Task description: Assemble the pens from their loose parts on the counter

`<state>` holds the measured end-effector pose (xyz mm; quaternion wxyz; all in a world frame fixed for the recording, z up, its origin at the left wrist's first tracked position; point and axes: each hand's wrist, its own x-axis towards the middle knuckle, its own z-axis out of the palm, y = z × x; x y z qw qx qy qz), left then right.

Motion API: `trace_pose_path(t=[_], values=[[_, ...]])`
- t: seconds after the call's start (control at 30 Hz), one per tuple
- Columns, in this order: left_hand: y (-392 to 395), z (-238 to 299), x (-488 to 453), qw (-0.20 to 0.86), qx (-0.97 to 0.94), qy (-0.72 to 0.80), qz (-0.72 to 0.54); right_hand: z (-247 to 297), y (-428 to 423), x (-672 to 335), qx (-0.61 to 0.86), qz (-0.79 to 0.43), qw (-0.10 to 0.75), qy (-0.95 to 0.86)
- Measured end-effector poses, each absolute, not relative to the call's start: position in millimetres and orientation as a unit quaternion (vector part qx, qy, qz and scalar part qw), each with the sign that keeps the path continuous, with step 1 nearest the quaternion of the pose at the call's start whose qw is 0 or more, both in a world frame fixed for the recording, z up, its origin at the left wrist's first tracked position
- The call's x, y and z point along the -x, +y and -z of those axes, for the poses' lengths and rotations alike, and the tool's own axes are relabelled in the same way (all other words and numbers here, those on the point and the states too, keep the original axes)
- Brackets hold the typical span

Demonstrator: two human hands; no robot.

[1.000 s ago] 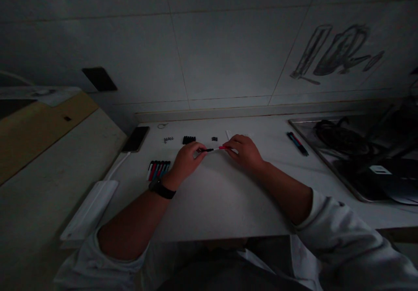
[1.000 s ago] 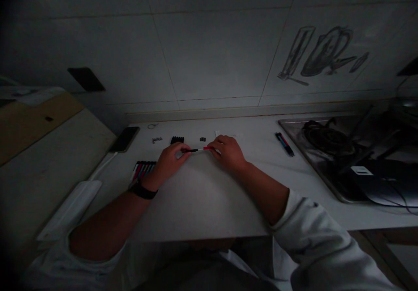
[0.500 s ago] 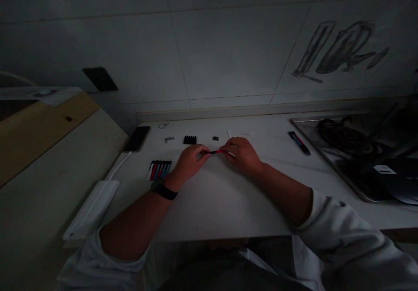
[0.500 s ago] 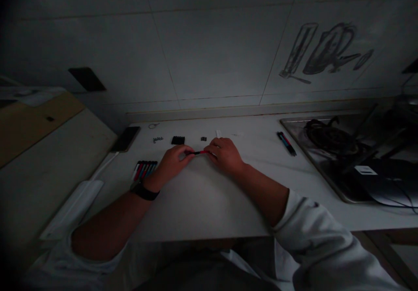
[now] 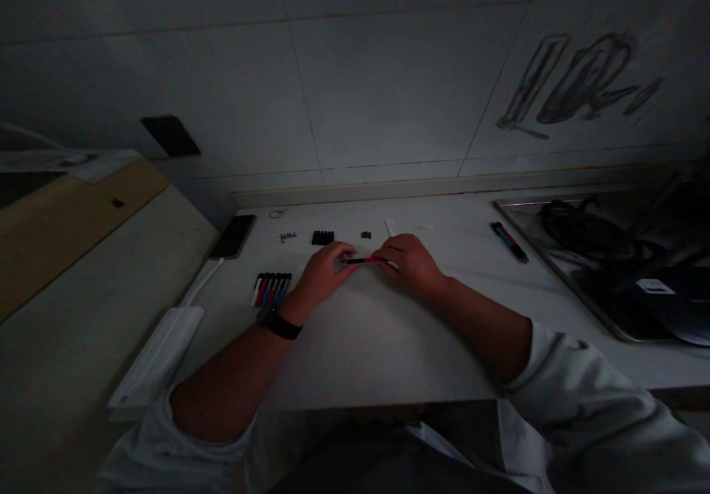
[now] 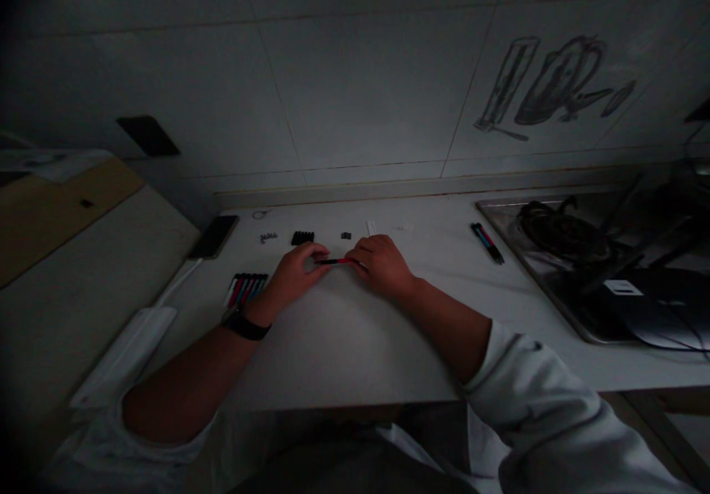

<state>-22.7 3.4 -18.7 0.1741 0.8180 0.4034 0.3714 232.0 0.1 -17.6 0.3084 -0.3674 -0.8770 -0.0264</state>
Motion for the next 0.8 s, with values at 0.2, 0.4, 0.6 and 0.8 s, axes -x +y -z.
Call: trace_pose_path(t=[0.2,0.4,0.6,0.8], values=[[4.5,16.1,25.5,0.18,-0.829,0.402,-0.345,15.0,-2.4,-230.9,0.358,0.026,0.323,-0.876],[7.2,20.7,25.0,0.191,-0.847,0.376,-0.325,14.9,-5.9,-227.4,0.355,0.033,0.32,-0.878],[6.6,21.9,26.7,0.198,-0.831,0.374,-0.361,14.4,-3.9,-228.8,0.366,0.038,0.323,-0.872],[7.7,19.9,27.0,0.192,-0.849,0.381,-0.312,15.9,-4.1,-229.2,0.353,0.039,0.326,-0.876]])
